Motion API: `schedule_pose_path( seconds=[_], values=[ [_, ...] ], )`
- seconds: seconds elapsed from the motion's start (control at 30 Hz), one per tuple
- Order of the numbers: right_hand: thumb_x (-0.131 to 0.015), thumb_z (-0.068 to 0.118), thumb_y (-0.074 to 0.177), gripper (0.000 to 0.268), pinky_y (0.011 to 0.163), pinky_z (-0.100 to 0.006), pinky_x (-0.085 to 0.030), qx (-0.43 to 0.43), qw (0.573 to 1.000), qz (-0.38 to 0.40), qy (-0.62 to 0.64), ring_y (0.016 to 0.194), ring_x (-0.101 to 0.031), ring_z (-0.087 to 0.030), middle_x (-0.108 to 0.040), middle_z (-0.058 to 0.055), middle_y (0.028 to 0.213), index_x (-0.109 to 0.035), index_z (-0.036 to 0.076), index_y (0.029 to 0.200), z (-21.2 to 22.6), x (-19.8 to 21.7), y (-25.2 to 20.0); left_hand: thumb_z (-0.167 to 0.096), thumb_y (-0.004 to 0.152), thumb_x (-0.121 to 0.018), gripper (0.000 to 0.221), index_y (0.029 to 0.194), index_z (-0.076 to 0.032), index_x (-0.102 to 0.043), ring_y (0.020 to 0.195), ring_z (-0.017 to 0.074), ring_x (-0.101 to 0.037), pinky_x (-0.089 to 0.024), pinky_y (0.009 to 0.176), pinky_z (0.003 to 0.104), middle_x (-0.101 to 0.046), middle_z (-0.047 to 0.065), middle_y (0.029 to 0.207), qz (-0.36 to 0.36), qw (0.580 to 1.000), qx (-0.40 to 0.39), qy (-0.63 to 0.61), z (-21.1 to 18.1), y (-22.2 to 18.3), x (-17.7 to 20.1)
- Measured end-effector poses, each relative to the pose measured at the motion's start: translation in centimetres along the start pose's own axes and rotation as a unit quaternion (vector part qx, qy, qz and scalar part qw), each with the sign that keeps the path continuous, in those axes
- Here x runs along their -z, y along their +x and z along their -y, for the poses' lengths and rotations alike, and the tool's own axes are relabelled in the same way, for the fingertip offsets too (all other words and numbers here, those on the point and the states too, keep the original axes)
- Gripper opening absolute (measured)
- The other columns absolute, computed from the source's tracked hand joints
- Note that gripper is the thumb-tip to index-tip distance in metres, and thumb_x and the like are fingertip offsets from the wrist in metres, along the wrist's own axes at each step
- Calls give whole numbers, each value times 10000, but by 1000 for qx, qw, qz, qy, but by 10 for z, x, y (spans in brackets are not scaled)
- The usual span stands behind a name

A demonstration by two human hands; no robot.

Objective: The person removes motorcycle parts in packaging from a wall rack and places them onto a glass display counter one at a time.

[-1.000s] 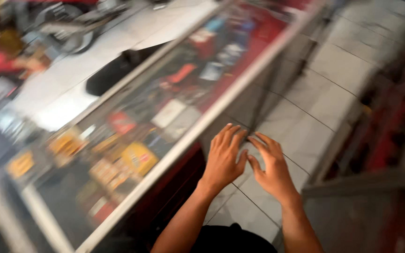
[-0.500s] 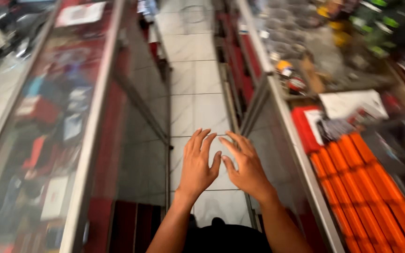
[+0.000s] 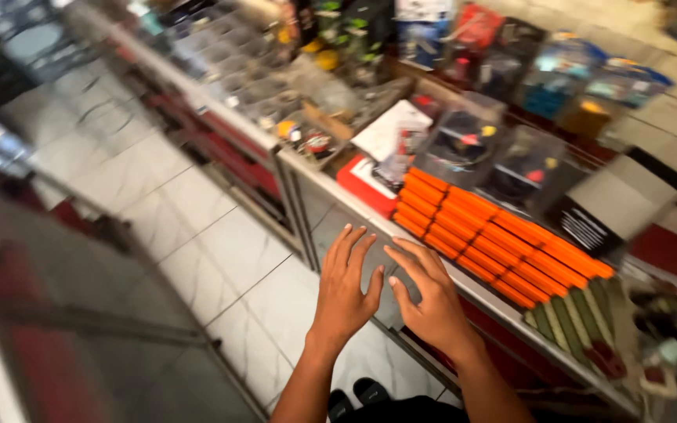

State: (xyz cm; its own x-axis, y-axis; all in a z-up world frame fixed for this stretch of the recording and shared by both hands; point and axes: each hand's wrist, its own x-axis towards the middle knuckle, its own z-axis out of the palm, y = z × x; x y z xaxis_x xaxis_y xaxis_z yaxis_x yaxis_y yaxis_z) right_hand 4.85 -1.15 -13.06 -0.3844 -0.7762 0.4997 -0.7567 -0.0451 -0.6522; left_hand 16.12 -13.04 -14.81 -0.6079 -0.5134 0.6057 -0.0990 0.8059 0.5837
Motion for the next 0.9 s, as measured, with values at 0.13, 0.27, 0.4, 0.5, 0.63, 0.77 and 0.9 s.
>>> schedule_pose_path(
  seconds=[0.13,0.27,0.4,0.5,0.63,0.77,0.9],
  values=[
    [-686,13,888,409,1048,-408,-494,-5,997,-69,-27,1264,-616,-319,-629,-148,1364,-668,24,1296,15,15,-13,-76,879,-720,459,1318,-23,-599,1419,419,-468,-397,1135,522,-559,185,1430,27,998,-45,-43,-11,6,0],
    [-689,-22,873,377,1012,-376,-521,-13,990,-132,-40,1214,-656,-302,-652,-147,1333,-694,16,1248,33,32,-25,-77,886,-719,455,1321,-13,-600,1422,426,-464,-395,1126,522,-555,191,1438,49,992,-88,-72,-25,14,1],
    [-687,-31,871,333,1005,-362,-542,-8,975,-207,-79,1177,-699,-288,-692,-154,1270,-715,8,1200,43,58,-39,-94,908,-721,431,1318,-16,-616,1435,415,-466,-392,1162,523,-557,178,1447,38,983,-150,-97,-44,31,-4],
    [-675,-26,901,280,992,-348,-554,-6,958,-265,-109,1133,-720,-274,-715,-160,1227,-718,10,1175,44,87,-46,-88,910,-713,406,1307,-40,-642,1447,391,-473,-384,1178,523,-568,150,1452,38,975,-178,-124,-65,47,-11],
    [-676,-9,935,237,947,-335,-563,-9,940,-300,-164,1066,-731,-267,-729,-160,1171,-723,9,1166,38,137,-37,-115,933,-707,394,1313,-44,-634,1426,371,-495,-403,1158,511,-586,132,1426,44,962,-232,-140,-98,83,-22],
    [-673,-5,990,195,886,-330,-587,-20,934,-310,-179,1013,-734,-252,-733,-152,1136,-728,17,1176,23,188,-15,-135,950,-699,280,1215,-53,-655,1229,339,-608,-477,1030,487,-668,118,1260,60,952,-263,-146,-123,124,-45],
    [-697,-3,981,179,833,-350,-580,-2,936,-243,-256,942,-751,-246,-743,-169,1070,-734,7,1156,-16,250,40,-126,968,-679,109,1060,-68,-679,973,357,-688,-545,845,485,-710,132,1033,71,953,-261,-138,-146,188,-82]
  ],
)
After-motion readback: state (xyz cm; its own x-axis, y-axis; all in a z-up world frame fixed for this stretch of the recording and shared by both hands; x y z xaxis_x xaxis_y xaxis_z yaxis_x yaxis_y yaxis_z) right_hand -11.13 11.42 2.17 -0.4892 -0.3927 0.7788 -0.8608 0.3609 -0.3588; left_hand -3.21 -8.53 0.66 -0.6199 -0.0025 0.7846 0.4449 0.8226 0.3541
